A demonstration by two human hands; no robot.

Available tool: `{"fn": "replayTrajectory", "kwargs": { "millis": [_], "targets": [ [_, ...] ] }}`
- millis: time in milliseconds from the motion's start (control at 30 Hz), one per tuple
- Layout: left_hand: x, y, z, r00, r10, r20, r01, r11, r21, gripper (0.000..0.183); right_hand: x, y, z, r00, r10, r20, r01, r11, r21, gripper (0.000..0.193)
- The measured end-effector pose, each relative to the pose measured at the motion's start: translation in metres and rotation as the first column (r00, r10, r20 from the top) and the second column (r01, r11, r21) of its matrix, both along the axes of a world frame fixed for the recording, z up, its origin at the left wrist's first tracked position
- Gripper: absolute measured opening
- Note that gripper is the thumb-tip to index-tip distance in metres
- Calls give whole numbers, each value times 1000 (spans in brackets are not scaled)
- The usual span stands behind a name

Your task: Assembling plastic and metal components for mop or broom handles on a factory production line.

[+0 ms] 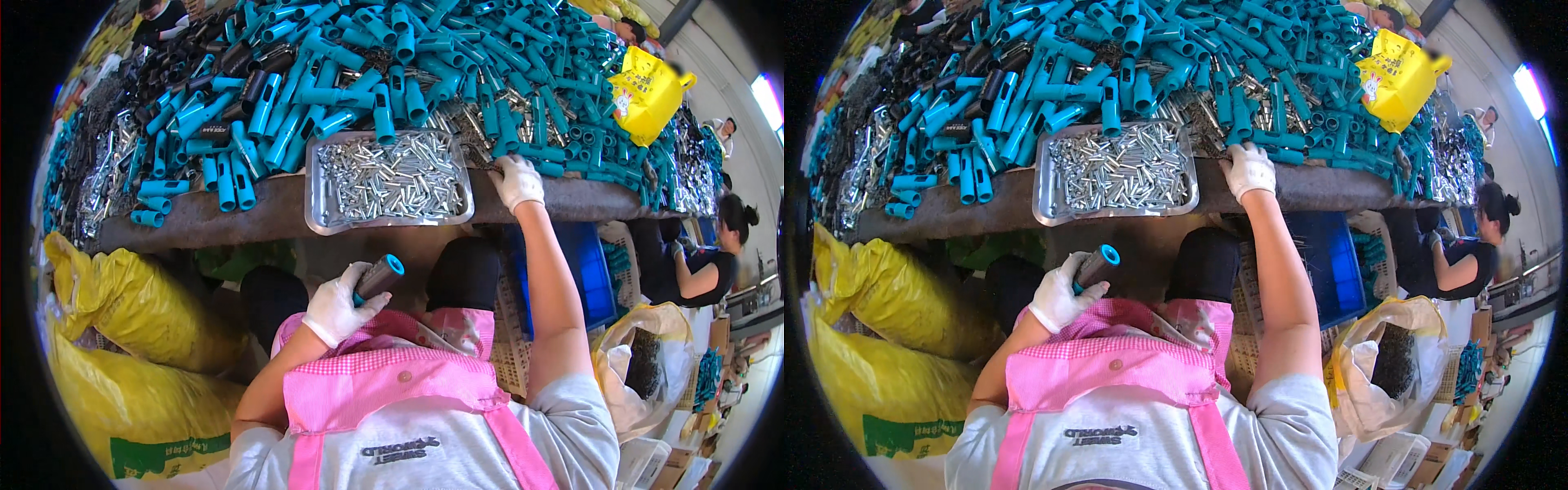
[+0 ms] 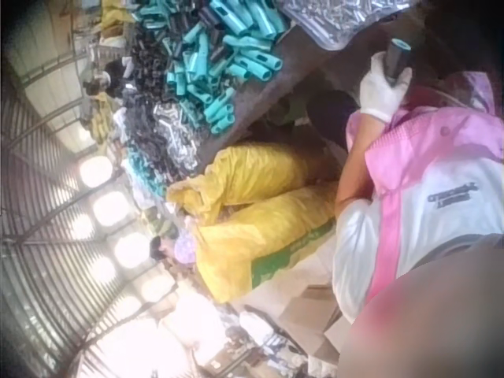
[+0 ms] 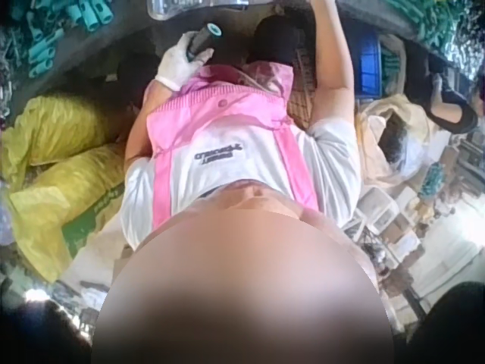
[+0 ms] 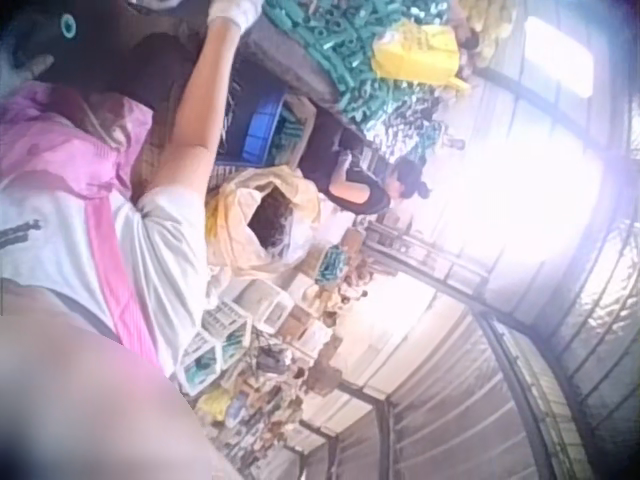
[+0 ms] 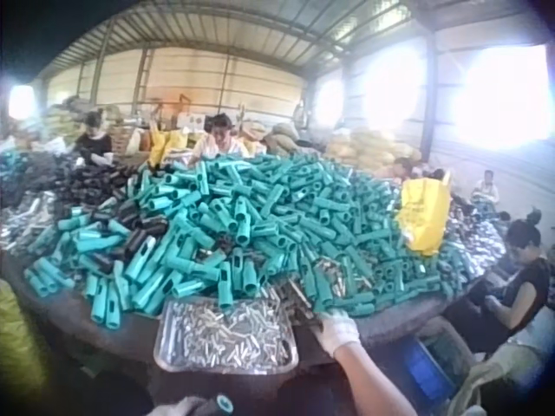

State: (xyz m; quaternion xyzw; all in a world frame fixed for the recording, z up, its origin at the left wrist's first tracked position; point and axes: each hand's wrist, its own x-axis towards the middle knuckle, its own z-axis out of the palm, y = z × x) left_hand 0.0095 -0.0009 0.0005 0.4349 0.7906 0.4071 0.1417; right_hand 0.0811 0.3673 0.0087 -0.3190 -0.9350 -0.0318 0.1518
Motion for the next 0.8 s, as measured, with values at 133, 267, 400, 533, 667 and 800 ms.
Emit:
{"fn": "replayTrajectory", "kwargs": {
  "millis": [133,267,400,533,667,800],
  "targets": [
    [-5,2,-5,998,4,61,-5,1000,24,49,1,14,10,929,150,-337,-230,950,-213,21],
    [-11,16,-1,998,23,55,-24,1000,19,49,10,28,15,905,202,-374,-302,925,-231,19],
    [-13,25,10,996,22,92,-19,999,-36,49,19,-40,59,802,178,-571,-566,531,-631,19],
    [-14,28,7,998,-49,30,48,999,26,47,33,-119,70,725,507,-467,-636,231,-737,14],
    [-8,27,11,982,-131,-133,129,991,-26,44,36,-140,53,643,566,-517,-739,279,-613,15],
    [-5,22,1,960,-101,-261,106,994,6,47,47,-156,55,744,462,-483,-640,287,-713,18]
  ]
}}
